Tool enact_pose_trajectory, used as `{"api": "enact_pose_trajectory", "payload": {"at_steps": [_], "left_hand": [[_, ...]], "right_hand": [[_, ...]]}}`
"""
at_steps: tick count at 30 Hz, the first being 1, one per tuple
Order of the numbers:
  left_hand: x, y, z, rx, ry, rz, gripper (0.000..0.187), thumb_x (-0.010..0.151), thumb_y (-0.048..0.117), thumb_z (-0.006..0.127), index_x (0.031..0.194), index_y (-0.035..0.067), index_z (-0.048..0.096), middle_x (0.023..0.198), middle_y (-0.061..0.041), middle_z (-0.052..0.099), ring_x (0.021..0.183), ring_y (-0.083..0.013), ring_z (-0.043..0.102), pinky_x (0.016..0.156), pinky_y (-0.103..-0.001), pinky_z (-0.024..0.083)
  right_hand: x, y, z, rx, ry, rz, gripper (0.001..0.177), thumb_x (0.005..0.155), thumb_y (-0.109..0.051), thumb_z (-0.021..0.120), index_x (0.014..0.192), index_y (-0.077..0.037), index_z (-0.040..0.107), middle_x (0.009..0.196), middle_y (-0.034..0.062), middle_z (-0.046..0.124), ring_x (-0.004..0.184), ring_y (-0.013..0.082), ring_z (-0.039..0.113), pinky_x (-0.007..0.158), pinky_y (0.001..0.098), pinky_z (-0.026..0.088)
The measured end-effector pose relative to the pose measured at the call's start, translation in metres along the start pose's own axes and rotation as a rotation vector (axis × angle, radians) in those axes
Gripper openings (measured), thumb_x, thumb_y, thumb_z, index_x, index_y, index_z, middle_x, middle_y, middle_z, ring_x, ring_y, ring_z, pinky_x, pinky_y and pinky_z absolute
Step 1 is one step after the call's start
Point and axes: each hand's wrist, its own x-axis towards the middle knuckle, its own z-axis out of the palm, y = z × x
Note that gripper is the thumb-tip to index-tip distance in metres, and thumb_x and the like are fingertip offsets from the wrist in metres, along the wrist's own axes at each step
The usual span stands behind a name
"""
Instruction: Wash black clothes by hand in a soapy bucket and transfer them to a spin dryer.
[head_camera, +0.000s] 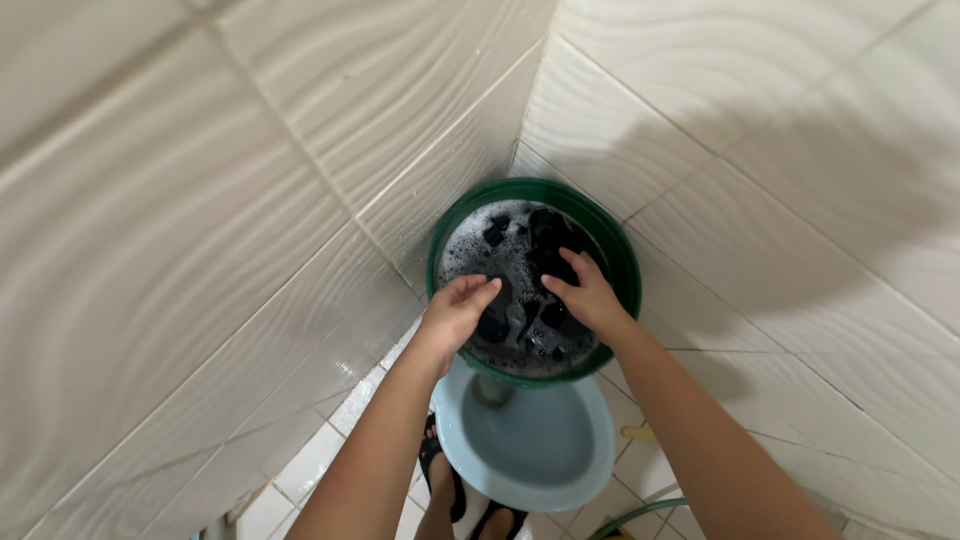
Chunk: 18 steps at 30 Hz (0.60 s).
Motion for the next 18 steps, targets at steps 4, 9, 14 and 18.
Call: {"api": "enact_pose_trajectory", "payload": {"at_steps": [4, 9, 14, 18], "left_hand": [[0.031, -0.013, -0.008, 0.074, -0.017, -0.070, 0.062, 0.086, 0.051, 0.071, 0.134, 0.012, 0.064, 0.133, -0.004, 0.069, 0.130, -0.0199, 0.059, 0.109, -0.036, 0.041], [0.064, -0.043, -0.018, -0.137, -0.067, -0.193, 0.061, 0.087, 0.054, 0.066, 0.136, 0.019, 0.062, 0.143, 0.001, 0.062, 0.135, -0.0182, 0.050, 0.112, -0.041, 0.037], [0.080, -0.052, -0.003, -0.233, -0.022, -0.333, 0.061, 0.092, 0.052, 0.061, 0.144, 0.021, 0.054, 0.146, -0.003, 0.056, 0.138, -0.0231, 0.046, 0.113, -0.045, 0.031], [0.110, -0.111, 0.004, -0.234, -0.041, -0.231, 0.059, 0.088, 0.028, 0.062, 0.144, 0.011, 0.057, 0.143, -0.020, 0.064, 0.136, -0.0357, 0.056, 0.108, -0.044, 0.045]], "right_hand": [[0.027, 0.039, 0.038, -0.314, 0.055, 0.101, 0.097, 0.079, -0.051, 0.082, 0.160, -0.027, 0.034, 0.163, 0.0269, 0.013, 0.143, 0.0507, 0.024, 0.115, 0.0544, 0.029], [0.022, 0.065, 0.091, -0.523, -0.472, 0.450, 0.097, 0.084, -0.047, 0.073, 0.163, -0.033, 0.019, 0.171, 0.0120, 0.014, 0.155, 0.0406, 0.019, 0.120, 0.0667, 0.021], [0.026, 0.150, 0.135, -0.565, -0.653, 0.362, 0.065, 0.083, -0.030, 0.071, 0.140, -0.005, 0.054, 0.147, 0.0205, 0.050, 0.134, 0.0373, 0.051, 0.111, 0.0455, 0.044], [0.000, 0.048, 0.086, -0.056, -0.476, 0.532, 0.056, 0.077, -0.028, 0.081, 0.125, -0.001, 0.070, 0.119, 0.0165, 0.073, 0.110, 0.0313, 0.070, 0.098, 0.0397, 0.055]]}}
